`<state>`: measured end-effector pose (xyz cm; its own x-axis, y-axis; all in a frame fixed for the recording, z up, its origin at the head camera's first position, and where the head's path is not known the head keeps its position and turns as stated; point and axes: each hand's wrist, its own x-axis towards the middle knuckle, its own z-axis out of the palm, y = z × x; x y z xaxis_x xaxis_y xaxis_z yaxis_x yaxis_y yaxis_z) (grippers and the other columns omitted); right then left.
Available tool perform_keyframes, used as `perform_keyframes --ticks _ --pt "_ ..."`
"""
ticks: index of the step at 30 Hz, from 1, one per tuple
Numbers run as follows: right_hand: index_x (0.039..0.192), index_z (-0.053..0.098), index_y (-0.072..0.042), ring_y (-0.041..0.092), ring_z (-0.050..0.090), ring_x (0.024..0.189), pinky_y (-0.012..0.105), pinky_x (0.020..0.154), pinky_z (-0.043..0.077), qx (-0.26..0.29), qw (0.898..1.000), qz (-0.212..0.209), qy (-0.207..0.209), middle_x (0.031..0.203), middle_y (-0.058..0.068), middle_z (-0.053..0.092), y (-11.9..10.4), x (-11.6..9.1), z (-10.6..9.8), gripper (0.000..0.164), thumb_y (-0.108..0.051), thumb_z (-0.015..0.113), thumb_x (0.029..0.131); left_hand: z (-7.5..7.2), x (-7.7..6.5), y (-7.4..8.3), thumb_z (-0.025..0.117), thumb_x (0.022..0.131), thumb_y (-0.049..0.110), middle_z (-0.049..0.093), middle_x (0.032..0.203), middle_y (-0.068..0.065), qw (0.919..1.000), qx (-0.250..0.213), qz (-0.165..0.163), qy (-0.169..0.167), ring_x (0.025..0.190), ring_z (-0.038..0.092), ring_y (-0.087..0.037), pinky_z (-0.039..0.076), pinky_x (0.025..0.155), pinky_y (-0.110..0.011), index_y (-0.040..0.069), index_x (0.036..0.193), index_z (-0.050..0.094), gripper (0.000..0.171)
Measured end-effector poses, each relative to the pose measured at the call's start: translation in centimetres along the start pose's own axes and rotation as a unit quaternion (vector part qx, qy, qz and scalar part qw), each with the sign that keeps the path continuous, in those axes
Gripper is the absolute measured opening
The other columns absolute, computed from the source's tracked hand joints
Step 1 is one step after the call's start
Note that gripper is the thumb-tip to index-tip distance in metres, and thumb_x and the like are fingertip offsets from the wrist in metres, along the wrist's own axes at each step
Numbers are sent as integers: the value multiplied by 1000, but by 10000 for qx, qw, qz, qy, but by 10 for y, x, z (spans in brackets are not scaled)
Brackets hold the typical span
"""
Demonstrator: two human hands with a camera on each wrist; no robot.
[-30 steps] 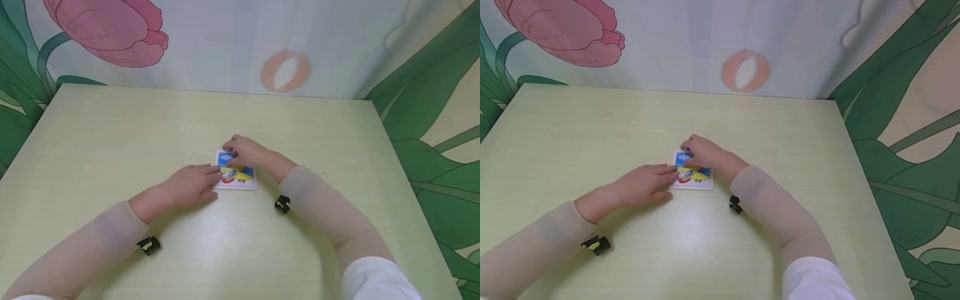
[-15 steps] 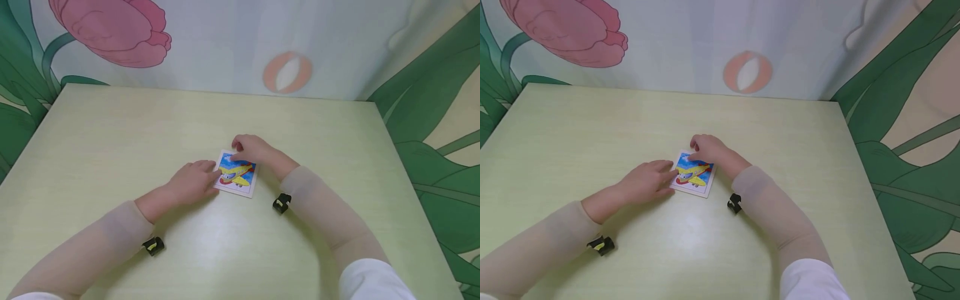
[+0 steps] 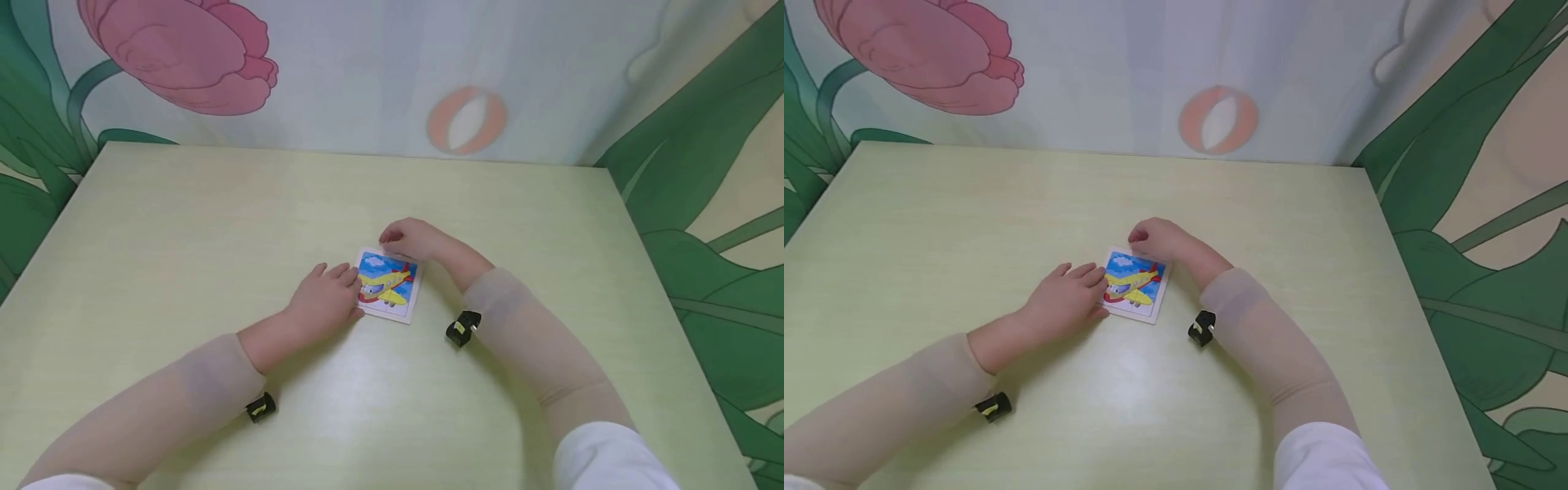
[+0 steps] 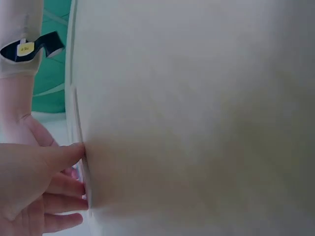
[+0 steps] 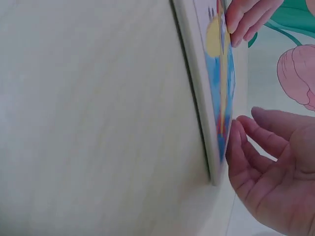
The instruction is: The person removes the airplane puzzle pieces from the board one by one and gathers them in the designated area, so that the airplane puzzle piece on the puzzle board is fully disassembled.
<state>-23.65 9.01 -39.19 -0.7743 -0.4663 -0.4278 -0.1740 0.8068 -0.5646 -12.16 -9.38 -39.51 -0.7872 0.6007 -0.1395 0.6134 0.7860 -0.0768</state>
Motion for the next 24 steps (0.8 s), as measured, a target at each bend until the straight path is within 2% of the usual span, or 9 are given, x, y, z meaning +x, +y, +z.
perform_keyframes --ticks 5,9,13,15,16,17,18,22,24 --pt "116 61 -6 20 54 93 32 89 43 -111 9997 -49 -212 107 7 62 -2 0 2 28 -24 53 95 -1 4 4 61 86 47 57 127 -10 9998 71 -170 -82 120 48 -28 39 96 -47 7 119 63 52" --pt "108 62 -6 20 53 84 30 79 43 -110 9996 -16 -270 96 7 61 -6 -1 1 24 -24 52 96 1 3 4 65 84 47 59 121 -8 9993 -160 -241 252 114 52 -29 43 92 -46 9 111 66 47" --pt "107 59 -6 20 53 90 31 84 43 204 9995 -28 -254 101 7 59 -5 0 0 20 -21 56 94 4 4 1 68 82 45 59 117 -10 9946 -839 -385 470 109 53 -30 46 86 -44 8 110 66 46" --pt "110 57 -6 20 52 96 32 90 42 498 9985 -67 -225 106 8 59 -2 2 1 22 -19 58 93 5 6 -4 67 83 44 55 123 -13 9828 -1697 -669 294 113 51 -30 46 89 -43 6 123 59 57" --pt "111 56 -7 21 52 98 33 92 41 649 9976 -102 -202 107 8 58 0 3 1 23 -19 59 92 5 7 -7 66 84 42 54 126 -14 9685 -2326 -875 179 114 51 -30 45 91 -43 5 131 52 62" --pt "112 56 -7 20 52 99 33 93 41 780 9967 -164 -180 108 7 58 2 5 1 23 -18 59 92 5 9 -12 64 86 40 53 128 -14 9465 -3026 -1114 83 115 51 -29 45 92 -42 4 137 45 66" --pt "112 56 -7 21 53 100 34 94 41 924 9953 -225 -178 109 7 58 4 6 1 24 -18 59 92 5 11 -17 62 88 38 51 129 -14 9173 -3742 -1364 -5 115 51 -29 45 92 -41 3 141 38 67" --pt "110 57 -10 19 55 99 31 93 42 1294 9905 -458 -65 107 4 60 8 11 3 22 -20 61 91 5 21 -37 55 95 25 55 126 -15 7628 -6096 -2150 -172 108 56 -26 47 89 -36 2 141 38 54" --pt "108 58 -10 19 55 95 29 89 44 1356 9893 -526 117 105 4 60 7 12 6 21 -21 62 90 5 25 -44 53 96 21 57 124 -16 7045 -6678 -2379 -344 104 58 -25 49 86 -33 1 135 46 45"
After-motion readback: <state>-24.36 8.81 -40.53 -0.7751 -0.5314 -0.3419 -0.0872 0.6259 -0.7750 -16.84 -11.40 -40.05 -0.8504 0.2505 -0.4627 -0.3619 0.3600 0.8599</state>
